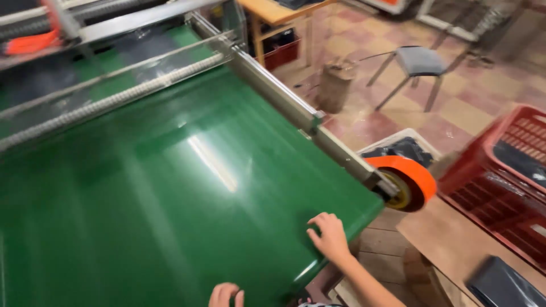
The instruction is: Folding plastic bags and stacking them into a red plastic crate
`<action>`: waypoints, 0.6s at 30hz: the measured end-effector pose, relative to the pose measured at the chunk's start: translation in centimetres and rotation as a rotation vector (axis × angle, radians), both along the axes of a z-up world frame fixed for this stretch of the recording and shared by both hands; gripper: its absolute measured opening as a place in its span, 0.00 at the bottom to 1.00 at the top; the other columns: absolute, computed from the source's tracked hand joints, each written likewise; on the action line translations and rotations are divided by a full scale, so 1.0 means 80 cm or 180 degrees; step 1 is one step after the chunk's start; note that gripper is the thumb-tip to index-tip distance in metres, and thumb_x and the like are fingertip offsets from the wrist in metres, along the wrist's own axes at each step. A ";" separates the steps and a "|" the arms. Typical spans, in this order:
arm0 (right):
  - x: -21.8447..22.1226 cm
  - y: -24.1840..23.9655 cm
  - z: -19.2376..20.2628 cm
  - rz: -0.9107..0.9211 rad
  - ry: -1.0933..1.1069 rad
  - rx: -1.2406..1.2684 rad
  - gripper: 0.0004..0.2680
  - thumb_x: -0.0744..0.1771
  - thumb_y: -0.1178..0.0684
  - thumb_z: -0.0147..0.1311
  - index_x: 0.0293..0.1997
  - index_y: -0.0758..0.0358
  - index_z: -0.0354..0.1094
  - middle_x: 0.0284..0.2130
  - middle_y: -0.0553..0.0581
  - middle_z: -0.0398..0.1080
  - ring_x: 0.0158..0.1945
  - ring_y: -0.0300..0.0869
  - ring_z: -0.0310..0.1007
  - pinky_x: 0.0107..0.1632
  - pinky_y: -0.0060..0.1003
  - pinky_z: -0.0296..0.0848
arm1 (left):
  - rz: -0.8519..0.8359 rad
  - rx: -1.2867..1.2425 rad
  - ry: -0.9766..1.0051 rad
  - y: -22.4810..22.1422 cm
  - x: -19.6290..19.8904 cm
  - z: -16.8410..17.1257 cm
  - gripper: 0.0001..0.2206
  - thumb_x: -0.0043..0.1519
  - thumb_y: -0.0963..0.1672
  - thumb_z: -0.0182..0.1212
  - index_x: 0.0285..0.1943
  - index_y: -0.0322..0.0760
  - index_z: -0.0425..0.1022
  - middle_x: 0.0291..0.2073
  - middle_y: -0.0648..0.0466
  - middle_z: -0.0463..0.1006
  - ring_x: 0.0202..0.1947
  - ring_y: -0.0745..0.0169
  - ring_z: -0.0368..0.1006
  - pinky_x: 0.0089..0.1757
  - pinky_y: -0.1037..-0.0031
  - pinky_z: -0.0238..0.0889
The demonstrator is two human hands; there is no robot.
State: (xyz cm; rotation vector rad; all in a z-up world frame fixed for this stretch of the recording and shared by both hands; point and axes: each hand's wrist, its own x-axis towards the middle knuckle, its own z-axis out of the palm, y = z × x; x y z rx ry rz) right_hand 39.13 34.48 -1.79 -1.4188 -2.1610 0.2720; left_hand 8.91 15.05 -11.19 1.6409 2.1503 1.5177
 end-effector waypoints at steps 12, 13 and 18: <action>-0.042 0.012 0.008 0.0177 -0.0062 -0.0305 0.11 0.63 0.45 0.56 0.48 0.52 0.71 0.43 0.52 0.72 0.48 0.51 0.69 0.51 0.47 0.66 | -0.0455 -0.0778 0.0006 -0.051 0.020 0.132 0.03 0.56 0.45 0.61 0.32 0.46 0.72 0.34 0.61 0.74 0.35 0.62 0.71 0.36 0.73 0.65; -0.044 0.012 0.006 0.0188 -0.0065 -0.0330 0.11 0.63 0.45 0.56 0.48 0.52 0.71 0.43 0.52 0.72 0.48 0.51 0.69 0.51 0.47 0.66 | -0.0445 -0.0803 0.0000 -0.053 0.019 0.135 0.03 0.56 0.45 0.61 0.32 0.46 0.72 0.34 0.61 0.74 0.35 0.62 0.71 0.36 0.73 0.65; -0.045 0.020 -0.005 0.0102 -0.0095 -0.0320 0.15 0.63 0.44 0.57 0.53 0.55 0.69 0.46 0.55 0.72 0.48 0.54 0.69 0.53 0.47 0.66 | -0.0781 -0.0785 0.0162 -0.058 0.017 0.145 0.04 0.57 0.45 0.61 0.35 0.42 0.72 0.35 0.58 0.74 0.35 0.58 0.71 0.36 0.69 0.64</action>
